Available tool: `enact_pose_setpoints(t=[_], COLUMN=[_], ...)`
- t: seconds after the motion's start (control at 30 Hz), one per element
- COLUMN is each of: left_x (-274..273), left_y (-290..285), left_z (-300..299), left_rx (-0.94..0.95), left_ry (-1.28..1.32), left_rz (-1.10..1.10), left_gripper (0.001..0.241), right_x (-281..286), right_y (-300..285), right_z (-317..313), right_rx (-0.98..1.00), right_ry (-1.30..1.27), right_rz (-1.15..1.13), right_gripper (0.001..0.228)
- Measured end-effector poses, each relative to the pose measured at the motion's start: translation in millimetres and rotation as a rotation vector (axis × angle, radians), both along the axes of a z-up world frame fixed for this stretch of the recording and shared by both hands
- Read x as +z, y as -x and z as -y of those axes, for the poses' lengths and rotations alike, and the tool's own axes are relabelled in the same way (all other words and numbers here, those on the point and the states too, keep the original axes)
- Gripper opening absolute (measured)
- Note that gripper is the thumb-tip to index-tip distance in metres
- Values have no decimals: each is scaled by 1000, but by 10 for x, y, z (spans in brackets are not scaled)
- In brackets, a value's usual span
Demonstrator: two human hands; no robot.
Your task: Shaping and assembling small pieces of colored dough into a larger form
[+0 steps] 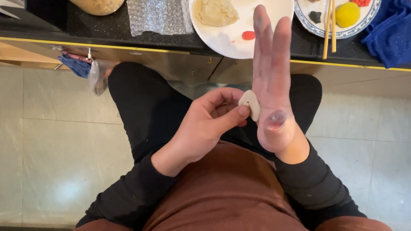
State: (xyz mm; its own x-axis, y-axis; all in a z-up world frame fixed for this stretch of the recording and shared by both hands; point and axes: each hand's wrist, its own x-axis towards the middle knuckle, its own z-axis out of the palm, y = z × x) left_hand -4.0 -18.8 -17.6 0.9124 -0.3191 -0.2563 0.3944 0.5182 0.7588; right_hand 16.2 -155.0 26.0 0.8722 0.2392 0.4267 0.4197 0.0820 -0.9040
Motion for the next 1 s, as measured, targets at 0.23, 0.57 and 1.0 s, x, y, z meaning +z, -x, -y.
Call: enact_pose_setpoints(t=[0.23,0.57,1.0], left_x=[-52,-212,-390], left_y=[-37,-172,-335], left_z=[-31,-56,-330], left_rx=[-46,25,234], left_ry=[24,35,-27], left_rz=[-64,-194,-155], left_gripper=[28,35,44], right_x=[39,107,-1166], right_y=[11,-249,-1467], right_z=[13,8,279], right_rx=[-122,-487,-417], right_ry=[491,368,970], right_rz=[117,20,353], right_gripper=[94,33,33])
